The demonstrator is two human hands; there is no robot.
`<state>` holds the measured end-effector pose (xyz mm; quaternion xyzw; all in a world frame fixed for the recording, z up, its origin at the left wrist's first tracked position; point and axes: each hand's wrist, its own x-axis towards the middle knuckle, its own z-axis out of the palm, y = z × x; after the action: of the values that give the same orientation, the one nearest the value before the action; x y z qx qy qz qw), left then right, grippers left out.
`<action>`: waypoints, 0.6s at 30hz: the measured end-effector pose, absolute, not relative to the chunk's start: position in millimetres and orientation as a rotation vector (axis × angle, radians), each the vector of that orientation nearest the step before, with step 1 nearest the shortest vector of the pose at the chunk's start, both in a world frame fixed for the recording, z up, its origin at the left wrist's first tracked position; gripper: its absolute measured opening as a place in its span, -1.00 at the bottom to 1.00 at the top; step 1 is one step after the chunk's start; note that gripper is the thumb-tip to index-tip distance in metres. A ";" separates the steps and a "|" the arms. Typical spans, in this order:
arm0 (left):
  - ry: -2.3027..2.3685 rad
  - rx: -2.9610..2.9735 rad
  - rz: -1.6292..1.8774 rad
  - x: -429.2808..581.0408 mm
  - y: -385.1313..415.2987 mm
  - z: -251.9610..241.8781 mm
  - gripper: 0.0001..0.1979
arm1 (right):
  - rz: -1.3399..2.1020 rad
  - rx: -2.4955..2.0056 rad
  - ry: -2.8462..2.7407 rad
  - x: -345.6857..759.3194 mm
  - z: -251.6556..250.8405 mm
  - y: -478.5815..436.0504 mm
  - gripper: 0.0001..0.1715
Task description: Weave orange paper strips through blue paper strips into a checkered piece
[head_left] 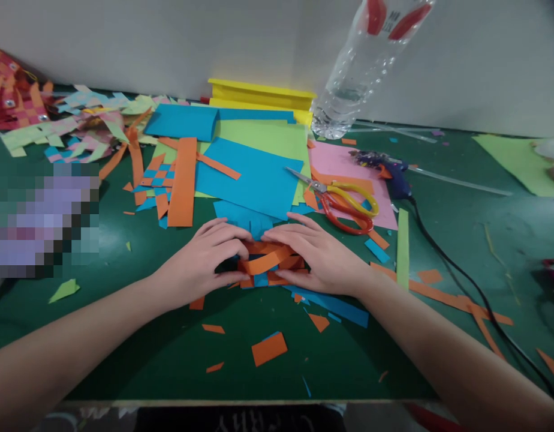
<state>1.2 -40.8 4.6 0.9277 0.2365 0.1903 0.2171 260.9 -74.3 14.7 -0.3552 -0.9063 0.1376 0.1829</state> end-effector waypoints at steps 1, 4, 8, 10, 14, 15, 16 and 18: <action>0.656 2.557 0.532 1.4 -40.9 5.6 -0.90 | 0.402 -1.005 -2.555 261.6 14.2 -74.3 -0.40; 0.638 2.518 0.540 2.8 -41.5 9.5 -0.94 | 0.427 -0.994 -2.554 263.3 13.2 -74.3 -0.32; 0.571 2.479 0.524 4.7 -42.0 15.2 -0.88 | 0.430 -0.991 -2.541 262.9 13.2 -74.2 -0.30; 0.533 2.452 0.510 4.7 -42.1 17.7 -0.80 | 0.437 -1.014 -2.531 262.1 13.5 -74.3 -0.30; 0.453 2.341 0.563 3.2 -42.9 23.0 -0.79 | 0.437 -1.024 -2.546 261.4 14.2 -74.4 -0.26; 0.433 2.307 0.584 2.6 -43.1 24.6 -0.82 | 0.433 -1.023 -2.548 261.5 14.4 -74.4 -0.26; 0.424 2.275 0.602 2.0 -43.4 26.2 -0.83 | 0.428 -1.020 -2.550 261.6 14.6 -74.4 -0.27; 0.444 2.214 0.622 1.0 -44.0 29.3 -0.78 | 0.425 -1.014 -2.553 261.8 15.0 -74.2 -0.29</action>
<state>1.0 -44.0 29.3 0.8708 0.1747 0.2446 0.3890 261.8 -74.2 15.0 -0.3589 -0.9034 0.1503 0.1800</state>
